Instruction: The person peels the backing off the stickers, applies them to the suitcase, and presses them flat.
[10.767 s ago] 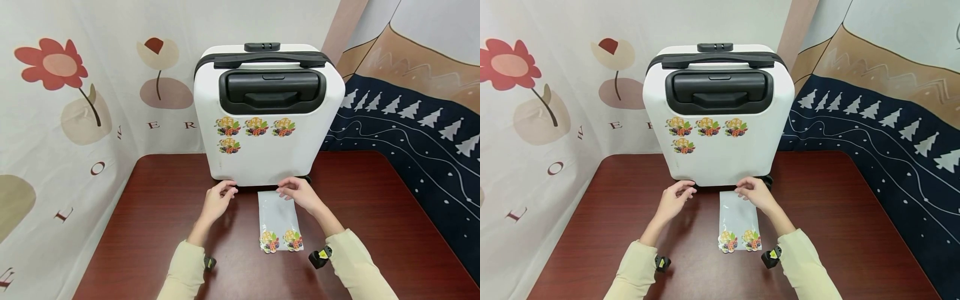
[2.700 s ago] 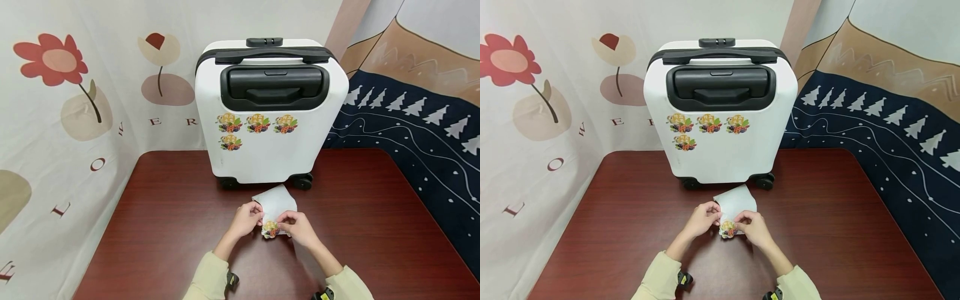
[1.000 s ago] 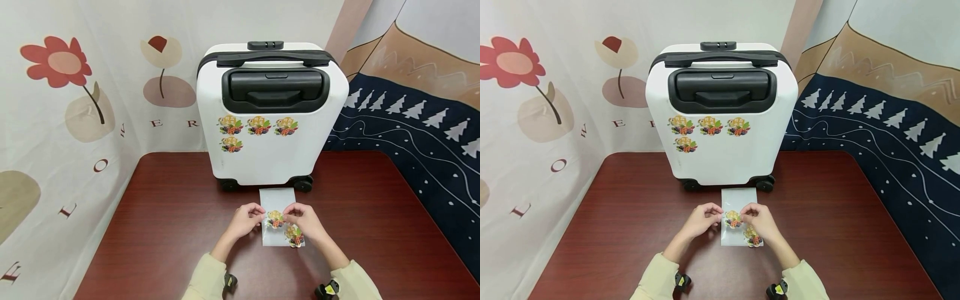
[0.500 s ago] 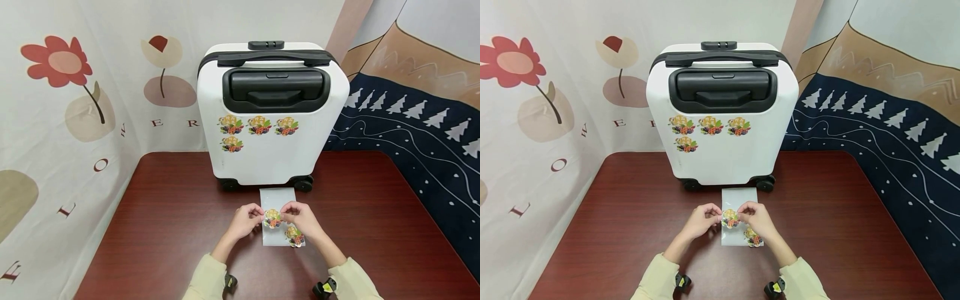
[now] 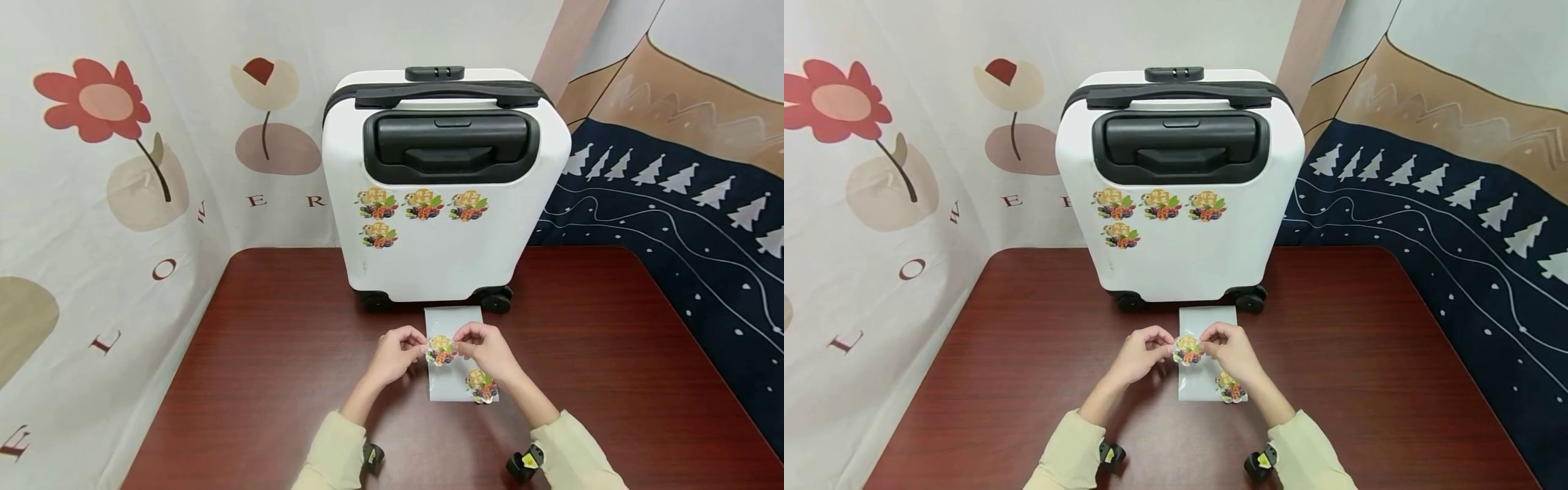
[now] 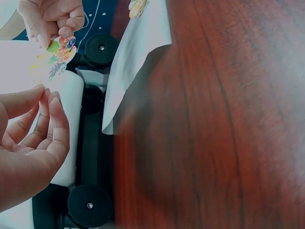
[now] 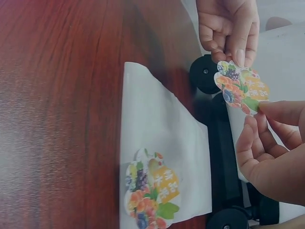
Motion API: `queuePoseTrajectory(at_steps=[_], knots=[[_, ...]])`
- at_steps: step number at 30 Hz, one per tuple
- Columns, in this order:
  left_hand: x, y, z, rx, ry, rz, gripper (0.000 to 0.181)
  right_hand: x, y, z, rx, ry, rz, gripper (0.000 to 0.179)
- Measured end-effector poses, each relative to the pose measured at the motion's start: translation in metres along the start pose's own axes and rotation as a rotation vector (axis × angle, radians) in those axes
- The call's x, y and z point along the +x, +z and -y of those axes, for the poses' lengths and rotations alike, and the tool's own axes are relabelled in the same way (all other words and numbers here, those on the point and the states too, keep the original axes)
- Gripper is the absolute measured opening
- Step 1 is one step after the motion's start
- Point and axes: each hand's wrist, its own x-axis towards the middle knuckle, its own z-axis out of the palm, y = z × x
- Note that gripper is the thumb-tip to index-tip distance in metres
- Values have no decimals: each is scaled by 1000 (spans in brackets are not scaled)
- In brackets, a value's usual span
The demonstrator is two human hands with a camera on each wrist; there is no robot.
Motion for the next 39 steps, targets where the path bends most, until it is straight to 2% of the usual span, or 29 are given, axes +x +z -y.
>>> queuePoseTrajectory(at_steps=[5, 14, 24, 39], knots=[[4, -7, -4, 18, 16, -21, 4, 6, 2, 8, 19, -21, -5, 6], [12, -20, -16, 72, 48, -83, 5, 20, 1, 28, -9, -79, -18, 5], [23, -37, -34, 125, 145, -138, 6, 36, -2, 51, -31, -119, 7, 5], [38, -52, -66, 145, 175, -231, 5, 51, -9, 85, -30, -155, -50, 8]])
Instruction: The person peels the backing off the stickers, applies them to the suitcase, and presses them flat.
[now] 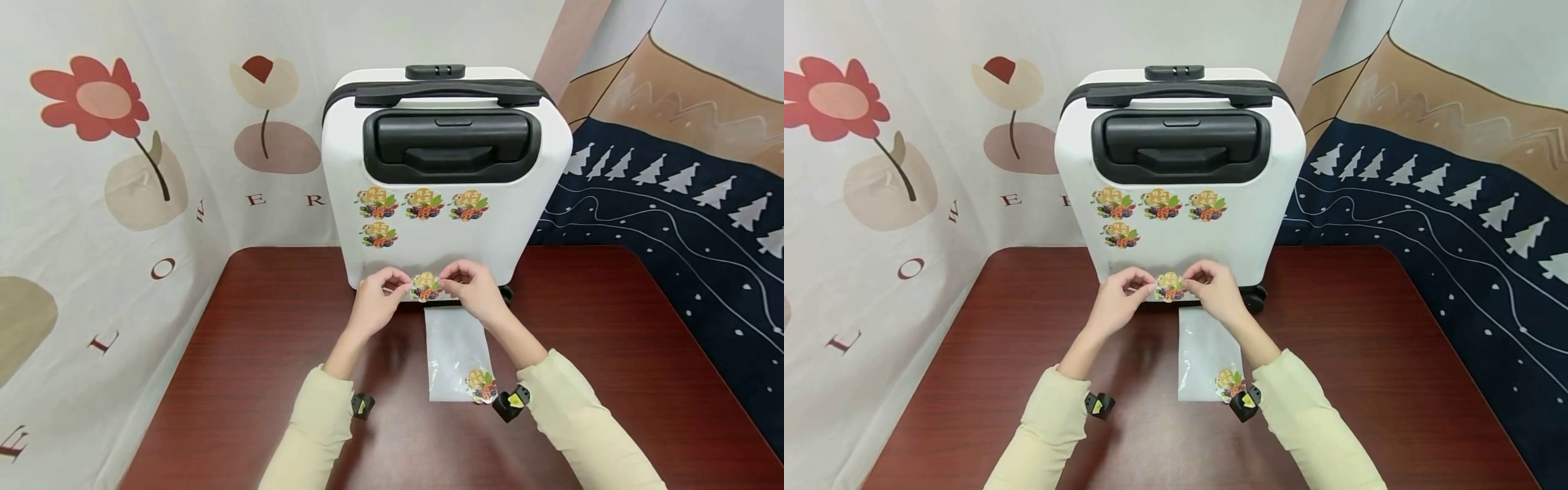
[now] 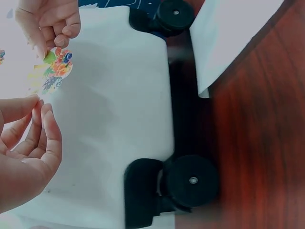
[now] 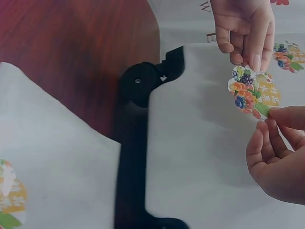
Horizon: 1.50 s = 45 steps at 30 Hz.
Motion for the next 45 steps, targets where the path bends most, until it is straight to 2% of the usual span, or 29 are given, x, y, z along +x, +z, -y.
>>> queuePoseTrajectory(at_steps=[8, 15, 23, 30, 34, 45], knots=[[9, -7, -11, -25, 27, -45, 4, 8, -1, 13, 10, -44, -43, 5], [16, -12, -20, -34, 37, -92, 6, 13, 0, 23, 44, -127, -98, 3], [21, -14, -26, -42, 63, -137, 7, 17, 1, 31, 74, -150, -139, 6], [25, -12, -31, -58, 111, -194, 7, 11, 3, 52, 80, -179, -184, 1], [26, -10, -33, -80, 138, -233, 7, 6, 5, 64, 40, -196, -217, 6], [28, -6, -35, -71, 188, -319, 8, 20, 14, 36, -12, -283, -338, 17]])
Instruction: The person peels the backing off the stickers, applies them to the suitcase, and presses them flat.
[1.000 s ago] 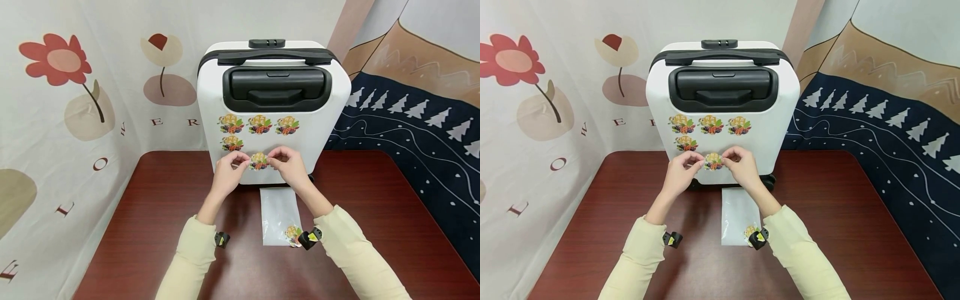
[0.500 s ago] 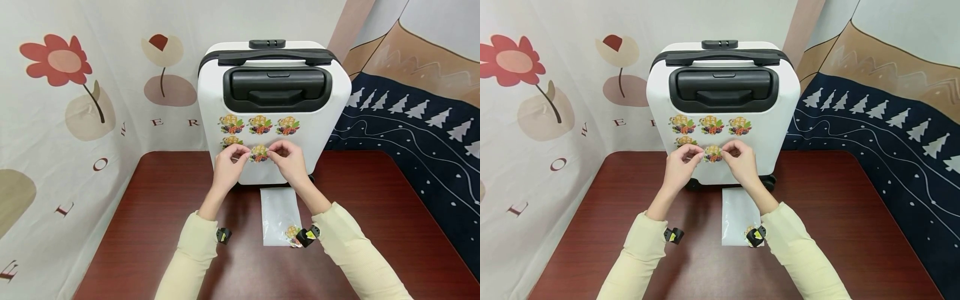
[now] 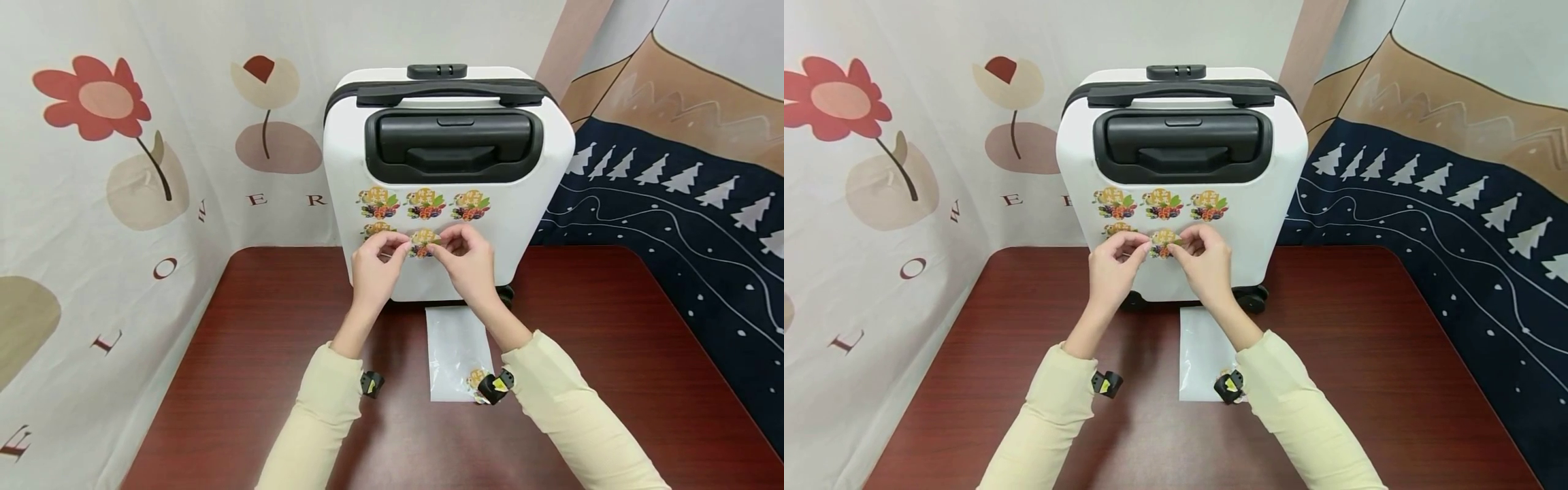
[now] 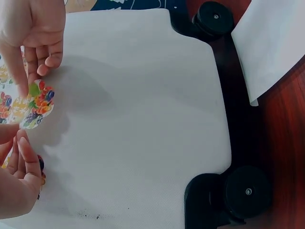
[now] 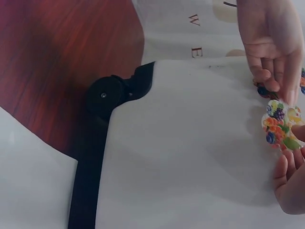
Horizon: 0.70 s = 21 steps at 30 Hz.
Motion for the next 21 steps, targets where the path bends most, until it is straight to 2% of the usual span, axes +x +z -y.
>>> queuePoseTrajectory(at_steps=[11, 21], knots=[[0, 8, 0, -1, 98, -115, 12, -2, 12, -2, -72, -167, -122, 20], [1, 13, 1, 80, 151, -195, 13, -2, 20, -4, -115, -237, -198, 22]])
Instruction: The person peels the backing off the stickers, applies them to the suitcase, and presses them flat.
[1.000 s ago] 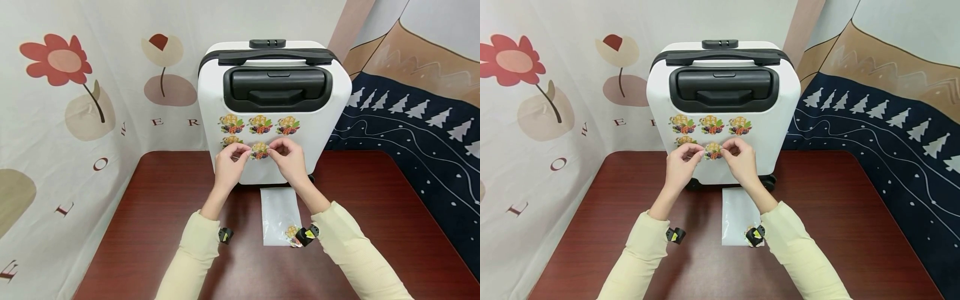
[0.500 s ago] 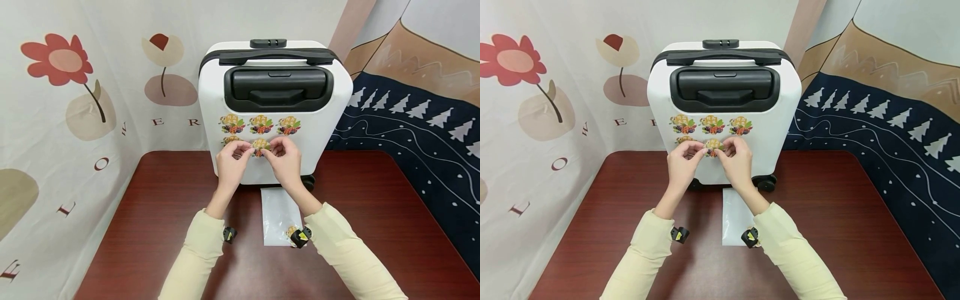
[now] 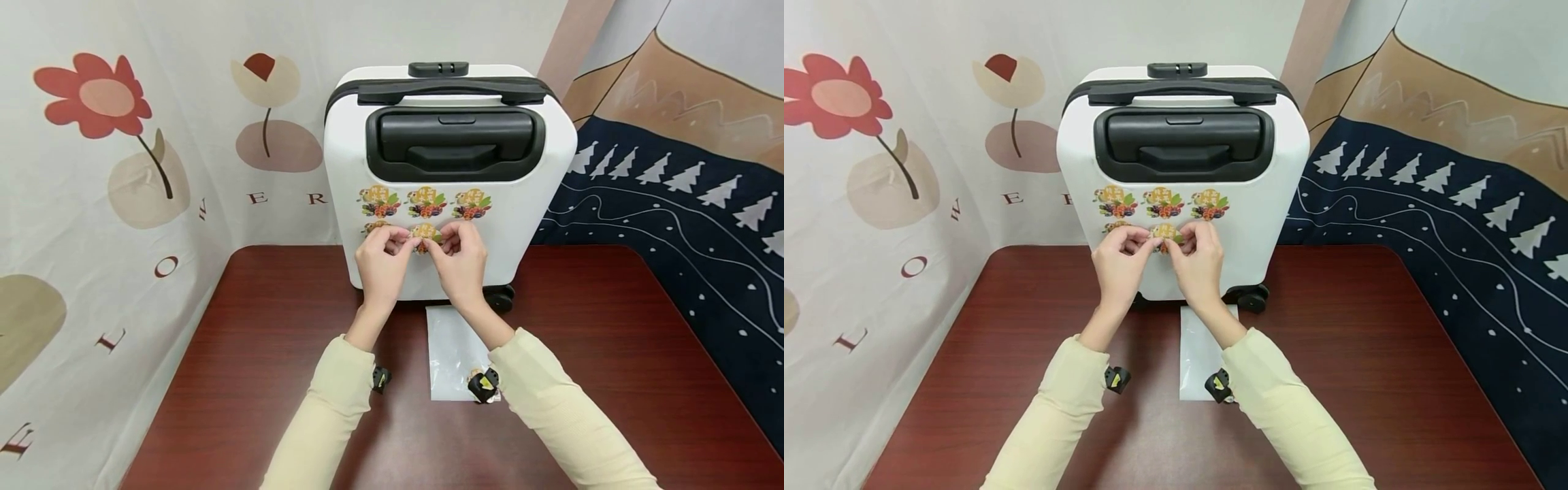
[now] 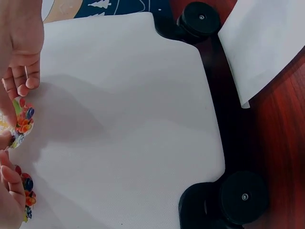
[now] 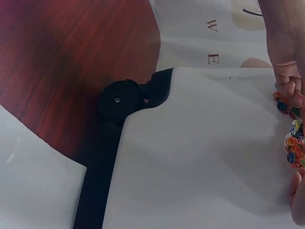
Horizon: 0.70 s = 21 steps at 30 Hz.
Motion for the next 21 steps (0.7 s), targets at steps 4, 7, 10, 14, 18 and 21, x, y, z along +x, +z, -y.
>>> queuePoseTrajectory(at_steps=[4, 7, 10, 14, 18, 21], knots=[[0, 3, 1, 19, 23, -26, 14, 0, 2, -1, -15, -15, -15, 21], [-1, 4, 2, 23, 29, -39, 15, 0, 2, 0, -33, -20, -22, 21], [0, 5, 2, 25, 28, -43, 15, 0, 4, 1, -47, -22, -29, 20], [1, 5, 2, 40, 29, -47, 15, 0, 5, 1, -61, -24, -38, 20], [1, 6, 1, 58, 32, -50, 14, 1, 7, 1, -78, -24, -44, 20], [2, 6, 1, 70, 42, -53, 14, 1, 8, 2, -88, -12, -49, 20]])
